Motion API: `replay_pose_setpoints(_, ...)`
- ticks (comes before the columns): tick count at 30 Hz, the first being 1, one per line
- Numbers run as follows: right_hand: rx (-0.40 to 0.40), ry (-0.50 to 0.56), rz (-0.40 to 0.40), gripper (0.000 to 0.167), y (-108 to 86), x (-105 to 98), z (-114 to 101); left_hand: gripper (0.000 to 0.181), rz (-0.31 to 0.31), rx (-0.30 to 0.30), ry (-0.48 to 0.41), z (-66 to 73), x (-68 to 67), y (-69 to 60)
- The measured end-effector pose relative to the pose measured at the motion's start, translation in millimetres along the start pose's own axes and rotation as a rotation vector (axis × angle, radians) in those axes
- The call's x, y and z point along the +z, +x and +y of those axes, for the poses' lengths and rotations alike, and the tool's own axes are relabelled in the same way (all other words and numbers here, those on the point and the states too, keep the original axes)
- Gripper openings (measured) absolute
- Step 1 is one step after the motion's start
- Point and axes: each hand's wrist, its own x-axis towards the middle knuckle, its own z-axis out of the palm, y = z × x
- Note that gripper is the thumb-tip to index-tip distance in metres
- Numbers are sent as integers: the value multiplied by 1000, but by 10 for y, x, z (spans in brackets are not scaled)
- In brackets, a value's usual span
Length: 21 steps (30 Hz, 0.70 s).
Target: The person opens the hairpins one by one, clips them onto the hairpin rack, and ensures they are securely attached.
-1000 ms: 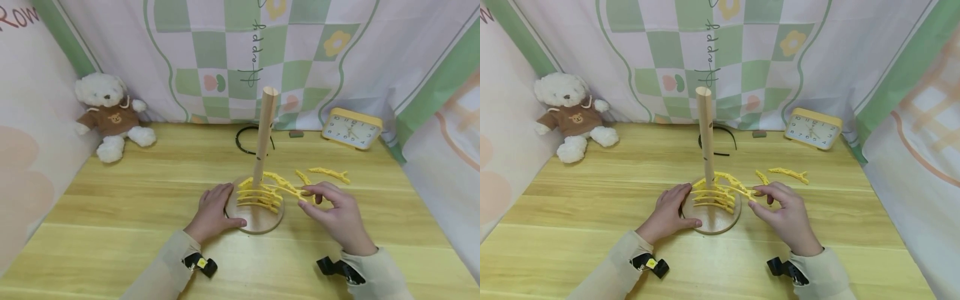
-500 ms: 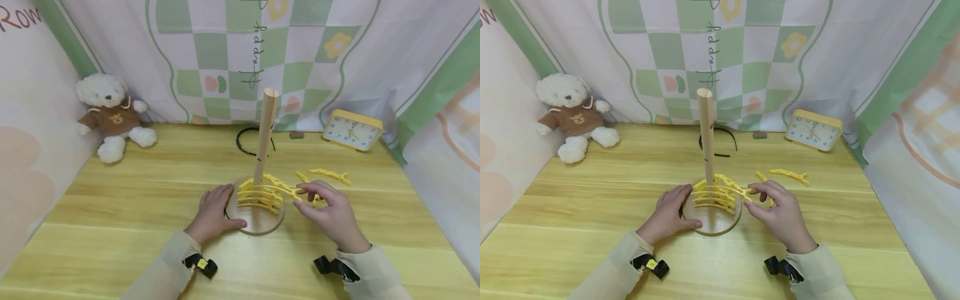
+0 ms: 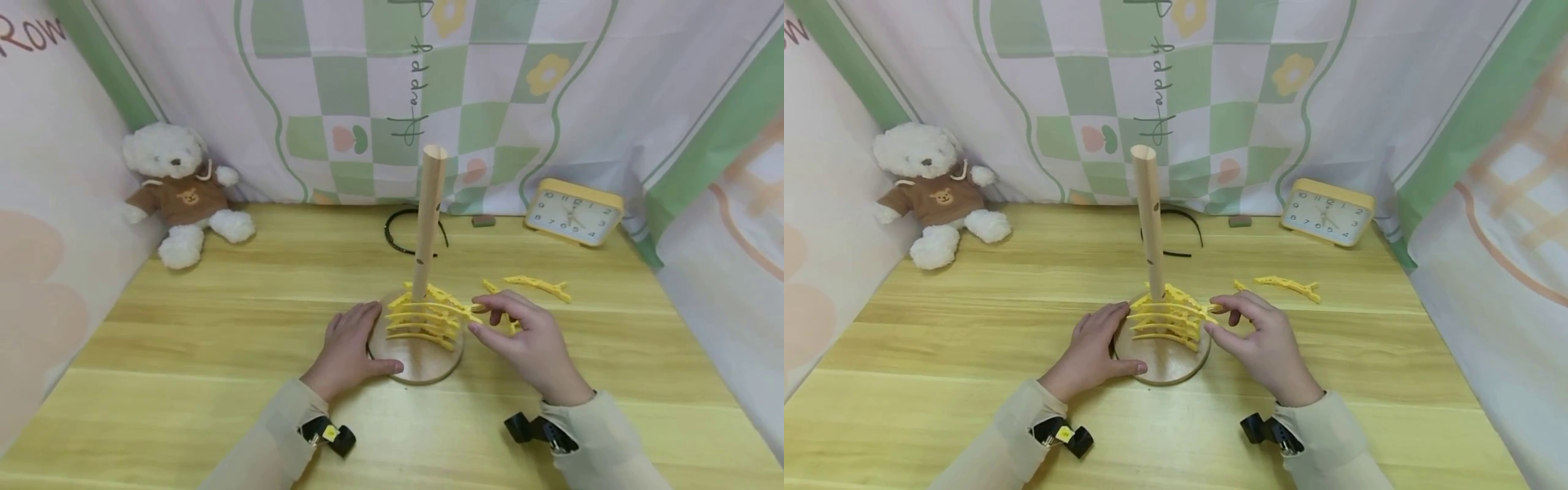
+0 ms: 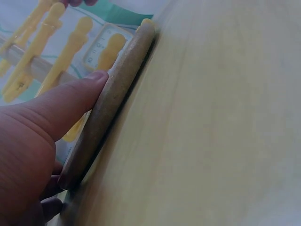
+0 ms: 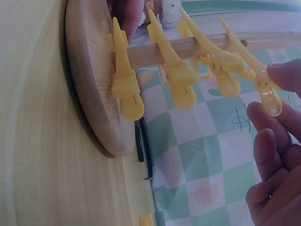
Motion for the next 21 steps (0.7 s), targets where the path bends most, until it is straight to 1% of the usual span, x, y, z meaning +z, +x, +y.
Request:
replay_pose_setpoints(5,-4,-17,-1,31,26,8,2,111,10,7,13,23,-14,-13)
replay_pose_setpoints(11,-6,-8,-10,31,63,37,-35,111,9,8,29,49,-24,-14)
replay_pose_setpoints(15,-3,-4,-35,29,104,73,-65,111,2,2,40,41,-12,-9)
replay_pose_setpoints(21,2,7,-68,28,167,108,-97,110,4,23,38,33,-17,-1)
